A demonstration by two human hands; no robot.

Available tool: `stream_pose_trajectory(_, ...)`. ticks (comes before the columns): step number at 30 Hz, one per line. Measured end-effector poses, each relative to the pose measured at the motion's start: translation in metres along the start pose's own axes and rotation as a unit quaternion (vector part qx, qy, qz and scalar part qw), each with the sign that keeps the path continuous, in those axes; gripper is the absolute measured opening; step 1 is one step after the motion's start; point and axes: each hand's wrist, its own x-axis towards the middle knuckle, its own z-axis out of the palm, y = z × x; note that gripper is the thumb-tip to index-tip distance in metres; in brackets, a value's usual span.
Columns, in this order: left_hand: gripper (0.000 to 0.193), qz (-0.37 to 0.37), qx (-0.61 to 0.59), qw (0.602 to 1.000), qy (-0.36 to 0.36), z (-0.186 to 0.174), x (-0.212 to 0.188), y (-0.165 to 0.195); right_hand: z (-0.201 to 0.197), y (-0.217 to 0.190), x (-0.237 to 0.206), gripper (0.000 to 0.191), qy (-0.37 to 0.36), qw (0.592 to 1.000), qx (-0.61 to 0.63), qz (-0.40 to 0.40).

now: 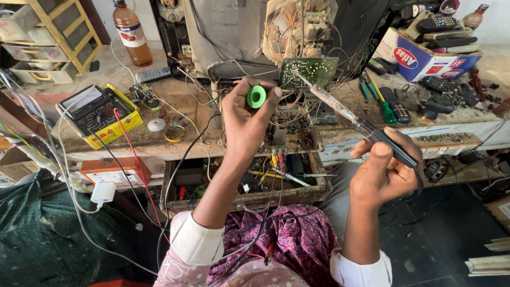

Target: The person sits on the floor and uses a soldering iron and solder wire to work on a green circuit board. They dip the soldering iron into a small container, then apply solder to multiple points on the board while holding it steady.

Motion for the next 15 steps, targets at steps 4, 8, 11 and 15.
stream_pose_trajectory(4, 0.004, -0.003, 0.003, 1.000, 0.001, 0.0002, -0.0006, 0.0008, -0.0019, -0.0011, -0.0009, 0.040, 0.000, 1.000, -0.003, 0.006)
stream_pose_trajectory(8, 0.004, 0.001, 0.005, 1.000, 0.000, 0.0006, -0.0008, 0.0007, -0.0006, -0.0003, -0.0010, 0.040, -0.005, 1.000, 0.004, 0.003)
stream_pose_trajectory(11, 0.005, 0.007, 0.007, 1.000, 0.000, 0.0000, -0.0011, 0.0003, 0.0012, 0.0003, 0.0000, 0.041, -0.007, 1.000, 0.003, -0.002)
stream_pose_trajectory(15, 0.006, 0.002, 0.008, 1.000, -0.001, 0.0005, -0.0004, -0.0008, 0.0020, -0.0017, 0.0001, 0.040, -0.010, 1.000, -0.004, -0.005)
